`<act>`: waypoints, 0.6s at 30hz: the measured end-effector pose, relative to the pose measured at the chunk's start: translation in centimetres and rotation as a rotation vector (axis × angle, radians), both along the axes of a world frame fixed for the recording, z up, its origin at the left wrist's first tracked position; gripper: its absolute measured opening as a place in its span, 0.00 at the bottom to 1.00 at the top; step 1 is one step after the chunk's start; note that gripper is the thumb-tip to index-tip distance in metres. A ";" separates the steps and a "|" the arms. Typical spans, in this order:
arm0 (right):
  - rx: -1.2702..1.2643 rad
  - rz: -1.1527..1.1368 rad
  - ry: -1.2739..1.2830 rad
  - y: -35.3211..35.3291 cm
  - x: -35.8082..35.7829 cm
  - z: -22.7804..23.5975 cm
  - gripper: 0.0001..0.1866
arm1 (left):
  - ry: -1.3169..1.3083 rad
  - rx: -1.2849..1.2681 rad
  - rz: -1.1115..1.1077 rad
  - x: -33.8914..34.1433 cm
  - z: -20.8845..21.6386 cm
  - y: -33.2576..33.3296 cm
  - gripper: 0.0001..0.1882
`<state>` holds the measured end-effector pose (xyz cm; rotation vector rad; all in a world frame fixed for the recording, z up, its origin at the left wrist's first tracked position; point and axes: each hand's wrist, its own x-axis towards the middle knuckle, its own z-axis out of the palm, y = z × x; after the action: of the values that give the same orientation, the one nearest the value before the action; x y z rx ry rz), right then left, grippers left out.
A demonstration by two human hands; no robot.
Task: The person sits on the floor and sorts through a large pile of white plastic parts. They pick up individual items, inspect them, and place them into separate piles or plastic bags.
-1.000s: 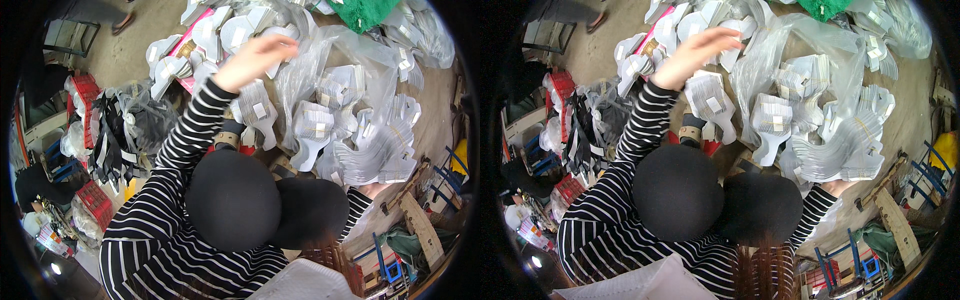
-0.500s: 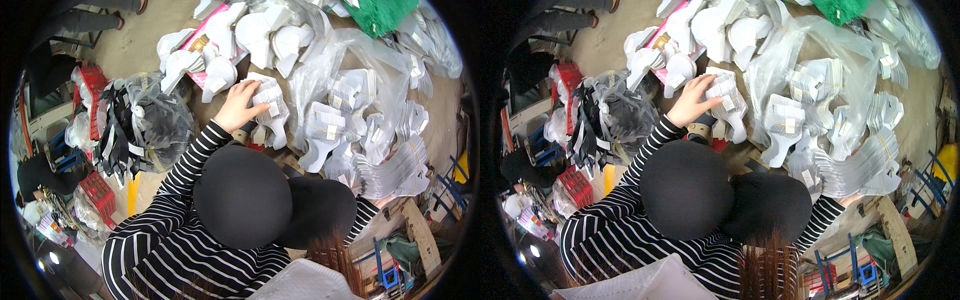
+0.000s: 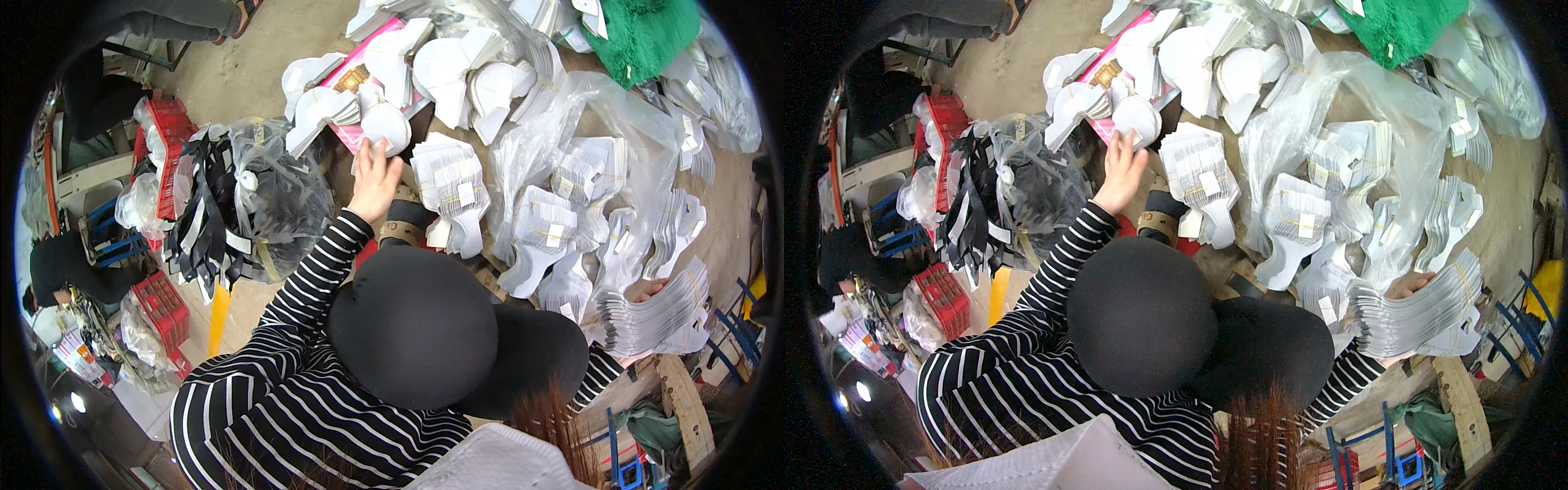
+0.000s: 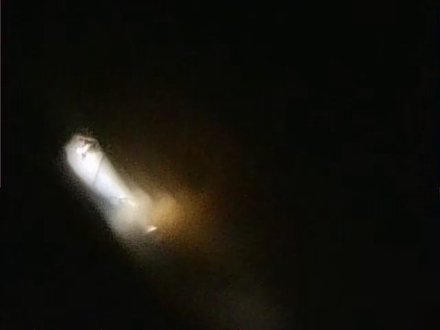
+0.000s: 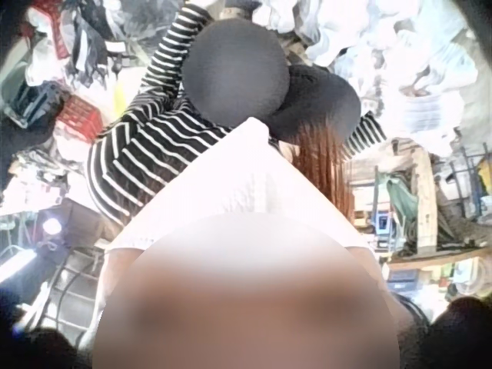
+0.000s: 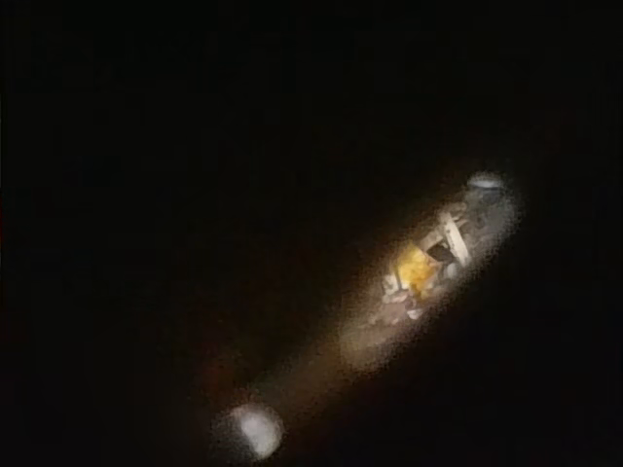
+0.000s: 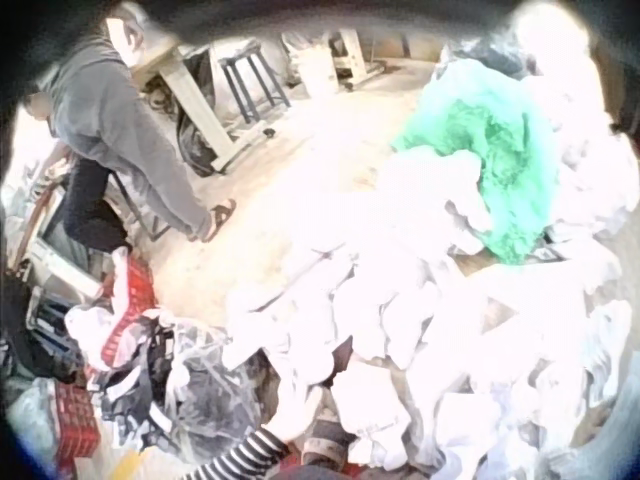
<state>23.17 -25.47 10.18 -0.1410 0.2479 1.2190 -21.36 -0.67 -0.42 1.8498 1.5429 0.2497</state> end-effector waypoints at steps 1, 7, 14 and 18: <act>0.005 0.004 -0.001 0.0 0.0 0.0 0.31 | 0.062 -0.033 -0.049 -0.4 -0.2 0.0 0.38; 0.026 0.006 0.006 0.0 0.1 -0.2 0.30 | 0.027 0.040 0.127 -0.5 -0.3 1.1 0.41; 0.043 0.019 -0.004 0.1 0.3 -0.1 0.29 | 0.135 -0.066 0.362 -1.6 -0.2 7.7 0.49; 0.055 0.017 -0.015 0.2 0.1 0.1 0.29 | 0.129 -0.010 0.390 -0.5 0.6 8.7 0.51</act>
<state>23.32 -25.31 10.23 -0.1047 0.2009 1.2400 -21.88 8.00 0.19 1.5700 1.9866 0.3036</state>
